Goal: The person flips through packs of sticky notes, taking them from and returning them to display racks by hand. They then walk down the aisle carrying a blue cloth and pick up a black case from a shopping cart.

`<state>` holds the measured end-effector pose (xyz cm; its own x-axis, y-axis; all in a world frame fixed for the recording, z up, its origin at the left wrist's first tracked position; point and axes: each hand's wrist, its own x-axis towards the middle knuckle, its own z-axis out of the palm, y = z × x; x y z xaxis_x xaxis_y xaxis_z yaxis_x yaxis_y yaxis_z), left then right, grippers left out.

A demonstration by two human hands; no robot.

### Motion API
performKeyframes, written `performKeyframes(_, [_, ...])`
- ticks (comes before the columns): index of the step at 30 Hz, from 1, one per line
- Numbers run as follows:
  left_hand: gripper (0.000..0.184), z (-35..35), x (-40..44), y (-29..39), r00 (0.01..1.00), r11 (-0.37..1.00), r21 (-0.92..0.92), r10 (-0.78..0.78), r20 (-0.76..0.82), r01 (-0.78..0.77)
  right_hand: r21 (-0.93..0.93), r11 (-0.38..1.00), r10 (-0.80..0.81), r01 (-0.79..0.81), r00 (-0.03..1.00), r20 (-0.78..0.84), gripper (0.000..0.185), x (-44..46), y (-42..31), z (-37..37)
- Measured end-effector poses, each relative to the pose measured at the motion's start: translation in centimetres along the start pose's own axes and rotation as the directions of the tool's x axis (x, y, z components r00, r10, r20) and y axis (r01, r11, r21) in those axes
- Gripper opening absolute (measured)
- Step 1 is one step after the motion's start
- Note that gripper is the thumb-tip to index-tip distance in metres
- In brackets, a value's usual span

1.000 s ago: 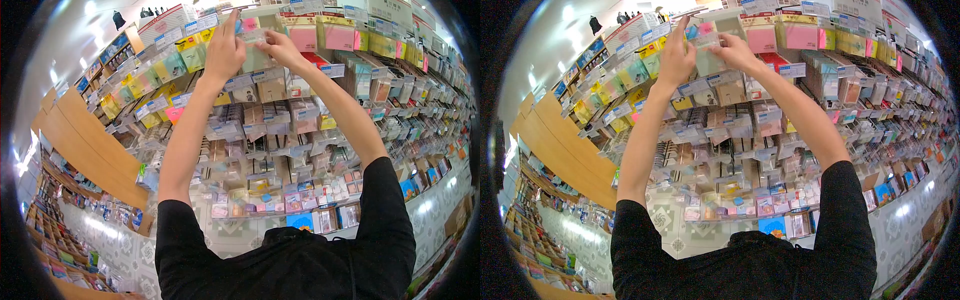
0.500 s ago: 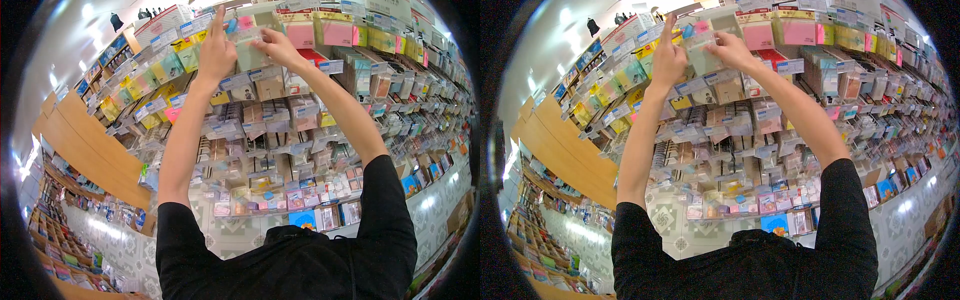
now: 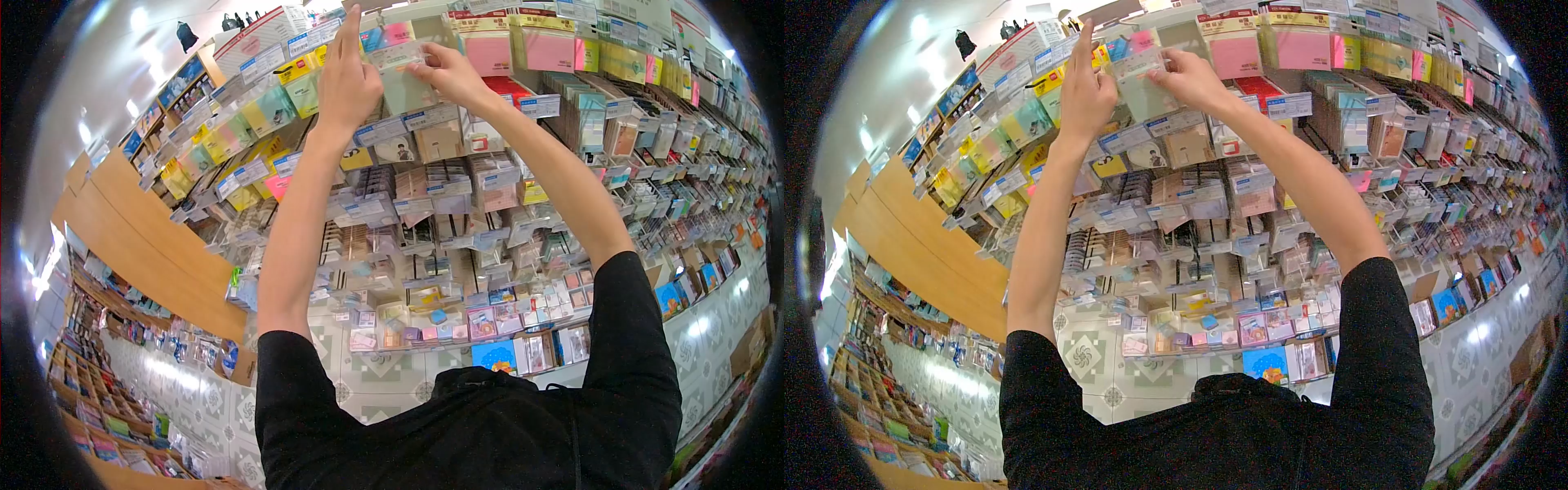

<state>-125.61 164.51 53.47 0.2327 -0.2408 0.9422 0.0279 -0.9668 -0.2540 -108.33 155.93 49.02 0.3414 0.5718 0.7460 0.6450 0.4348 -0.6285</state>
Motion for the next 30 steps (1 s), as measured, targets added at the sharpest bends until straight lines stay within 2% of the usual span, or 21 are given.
performKeyframes(3, [0.076, 0.1, 0.0, 0.1, 0.999, 0.997, -0.064, -0.037, 0.028, 0.039, 0.016, 1.0, 0.021, -0.021, 1.0, -0.002, 0.046, -0.3, -0.7, -0.1])
performKeyframes(5, [0.076, -0.1, -0.1, 0.3, 0.997, 0.992, -0.102, -0.068, 0.044, 0.073, -0.008, 0.997, 0.077, -0.077, 0.992, 0.1, 0.053, -0.4, -1.3, -0.4])
performKeyframes(8, [0.076, -0.1, -0.1, 0.4, 0.993, 0.982, -0.153, -0.1, 0.056, 0.107, -0.048, 0.996, 0.079, -0.075, 0.993, 0.085, 0.051, -0.5, -1.4, -0.3])
performKeyframes(12, [0.075, -0.2, -0.1, 0.4, 0.992, 0.976, -0.183, -0.112, 0.056, 0.121, -0.007, 0.999, 0.05, -0.05, 0.995, 0.087, 0.05, -0.2, -0.6, -0.2])
performKeyframes(14, [0.073, 0.4, -0.5, -1.0, 0.995, 0.986, -0.14, -0.087, 0.05, 0.093, -0.003, 1.0, 0.0, 0.001, 1.0, 0.006, 0.046, 0.1, 0.2, 0.1])
performKeyframes(17, [0.068, 0.9, -0.6, -1.7, 0.997, 0.993, -0.1, -0.063, 0.035, 0.066, -0.011, 1.0, -0.025, 0.025, 1.0, 0.008, 0.045, 0.4, 0.2, 0.1])
performKeyframes(21, [0.062, 1.2, -0.5, -1.6, 0.997, 0.993, -0.095, -0.075, 0.012, 0.076, 0.03, 0.999, 0.022, -0.022, 1.0, -0.008, 0.043, 0.4, -2.0, 0.4])
performKeyframes(24, [0.062, 1.2, -0.4, -1.7, 0.999, 0.999, -0.051, -0.02, -0.038, 0.018, -0.031, 0.999, -0.046, 0.044, 0.998, -0.042, 0.042, 1.2, -2.4, 0.5])
performKeyframes(27, [0.062, 0.9, -0.4, -0.9, 0.999, 0.997, -0.076, -0.009, -0.04, 0.006, -0.013, 0.995, -0.095, 0.094, 0.993, -0.076, 0.043, 2.5, -2.1, 0.5])
performKeyframes(30, [0.064, 0.8, -0.3, -0.8, 0.999, 0.998, -0.063, 0.0, -0.037, -0.003, -0.076, 0.988, -0.143, 0.137, 0.986, -0.081, 0.045, 3.1, -2.4, 0.4])
